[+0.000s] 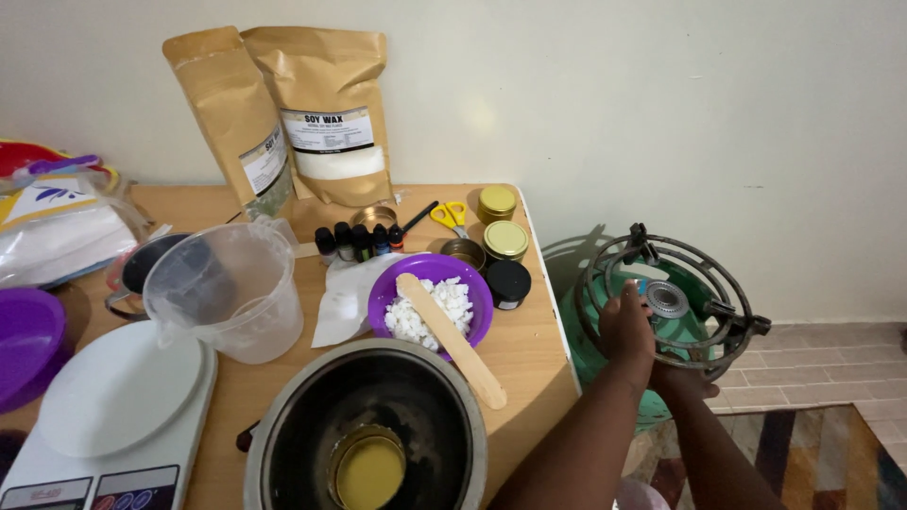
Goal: Melting wax flakes in a double boiler on a gas stove for candle making.
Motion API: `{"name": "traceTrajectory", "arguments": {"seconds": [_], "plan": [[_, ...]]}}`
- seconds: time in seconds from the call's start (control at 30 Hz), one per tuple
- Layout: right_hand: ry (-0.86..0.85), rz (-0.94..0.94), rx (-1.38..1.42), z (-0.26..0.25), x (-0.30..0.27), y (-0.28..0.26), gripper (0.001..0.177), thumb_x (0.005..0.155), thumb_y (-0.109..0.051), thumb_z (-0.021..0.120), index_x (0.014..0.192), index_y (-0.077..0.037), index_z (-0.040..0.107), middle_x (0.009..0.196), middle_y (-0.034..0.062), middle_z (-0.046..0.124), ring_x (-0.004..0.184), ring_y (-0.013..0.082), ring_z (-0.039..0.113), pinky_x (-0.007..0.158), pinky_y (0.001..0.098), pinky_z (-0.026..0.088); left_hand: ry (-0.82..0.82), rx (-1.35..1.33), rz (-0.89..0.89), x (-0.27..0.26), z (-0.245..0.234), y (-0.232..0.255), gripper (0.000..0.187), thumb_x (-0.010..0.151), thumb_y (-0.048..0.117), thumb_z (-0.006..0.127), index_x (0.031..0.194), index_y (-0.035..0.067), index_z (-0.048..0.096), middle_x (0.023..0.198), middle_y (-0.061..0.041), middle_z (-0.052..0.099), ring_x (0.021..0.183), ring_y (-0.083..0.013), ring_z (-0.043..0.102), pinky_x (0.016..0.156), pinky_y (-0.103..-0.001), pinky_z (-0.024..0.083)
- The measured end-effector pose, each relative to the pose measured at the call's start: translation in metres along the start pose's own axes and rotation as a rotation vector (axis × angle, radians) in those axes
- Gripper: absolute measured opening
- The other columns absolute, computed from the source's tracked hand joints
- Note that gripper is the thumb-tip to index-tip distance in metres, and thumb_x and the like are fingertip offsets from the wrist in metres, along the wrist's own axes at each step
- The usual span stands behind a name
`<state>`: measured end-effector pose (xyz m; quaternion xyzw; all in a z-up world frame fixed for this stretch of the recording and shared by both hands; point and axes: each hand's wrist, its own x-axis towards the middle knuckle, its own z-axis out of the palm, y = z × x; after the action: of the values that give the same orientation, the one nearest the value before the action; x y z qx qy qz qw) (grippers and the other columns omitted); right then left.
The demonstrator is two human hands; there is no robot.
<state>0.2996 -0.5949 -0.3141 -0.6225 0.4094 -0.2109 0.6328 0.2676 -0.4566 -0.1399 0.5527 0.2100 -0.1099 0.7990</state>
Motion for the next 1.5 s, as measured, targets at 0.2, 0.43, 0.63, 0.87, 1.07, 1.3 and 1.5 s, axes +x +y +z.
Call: {"name": "traceTrajectory", "arguments": {"seconds": [0.2,0.43,0.63,0.87,1.07,1.3,1.5], "plan": [[0.0,-0.087,-0.46,0.0,-0.009,-0.006,0.052,0.096,-0.053,0.026,0.139,-0.029,0.042,0.144,-0.0027,0.041,0.129,0.028,0.04,0.108,0.047,0.021,0.028,-0.047,-0.004,0.005,0.002,-0.003,0.047,0.09,0.053,0.043,0.099,0.014,0.067,0.088,-0.005,0.067,0.097,-0.0247,0.059,0.1,-0.042,0.031],[-0.019,-0.194,-1.04,-0.012,-0.017,-0.005,0.051,0.099,-0.048,0.022,0.137,-0.027,0.049,0.14,-0.0024,0.049,0.125,0.0303,0.045,0.105,0.0491,0.023,0.03,-0.022,-0.061,0.012,0.001,-0.005,0.045,0.088,0.056,0.043,0.094,0.019,0.068,0.084,0.002,0.068,0.094,-0.0175,0.061,0.102,-0.036,0.03],[-0.067,-0.345,-1.542,-0.046,0.137,0.147,0.054,0.098,-0.053,0.022,0.136,-0.029,0.053,0.134,0.0001,0.055,0.122,0.0329,0.049,0.1,0.0595,0.024,0.038,-0.024,-0.076,0.009,0.0,-0.005,0.046,0.088,0.055,0.042,0.09,0.017,0.069,0.081,0.0,0.068,0.09,-0.0181,0.062,0.1,-0.036,0.031],[-0.304,-0.671,-1.881,-0.021,0.015,0.032,0.062,0.099,-0.049,0.008,0.134,-0.016,0.047,0.136,0.0108,0.051,0.132,0.0385,0.04,0.106,0.0696,0.015,0.036,0.066,-0.044,0.045,0.012,-0.034,0.052,0.09,0.055,0.035,0.092,0.018,0.07,0.087,0.0,0.071,0.089,-0.0154,0.066,0.099,-0.036,0.03],[-0.209,-0.754,-0.714,-0.06,-0.13,-0.143,0.047,0.1,-0.037,0.035,0.112,-0.001,0.064,0.111,0.0244,0.062,0.105,0.0425,0.055,0.087,0.0484,0.037,0.058,0.215,-0.217,0.047,0.028,-0.033,0.066,0.093,0.062,0.039,0.102,0.002,0.067,0.104,-0.018,0.063,0.095,-0.0315,0.063,0.082,-0.045,0.046],[-0.456,-1.31,-1.25,0.004,-0.041,-0.141,0.03,0.091,-0.028,0.045,0.089,-0.004,0.062,0.084,0.0202,0.064,0.089,0.0415,0.062,0.077,0.0497,0.048,-0.107,-0.162,-0.3,0.036,0.034,-0.039,0.082,0.085,0.077,0.029,0.124,0.012,0.062,0.126,-0.017,0.06,0.118,-0.0306,0.057,0.106,-0.041,0.041],[-0.437,-0.437,-0.513,0.004,0.049,-0.153,0.058,0.104,-0.062,0.03,0.109,-0.01,0.055,0.082,0.0181,0.06,0.074,0.0359,0.064,0.049,0.056,0.056,0.147,-0.137,-0.132,0.065,0.03,-0.061,0.059,0.094,0.055,0.035,0.075,0.008,0.066,0.068,-0.014,0.064,0.053,-0.0223,0.061,0.053,-0.033,0.053]]}}
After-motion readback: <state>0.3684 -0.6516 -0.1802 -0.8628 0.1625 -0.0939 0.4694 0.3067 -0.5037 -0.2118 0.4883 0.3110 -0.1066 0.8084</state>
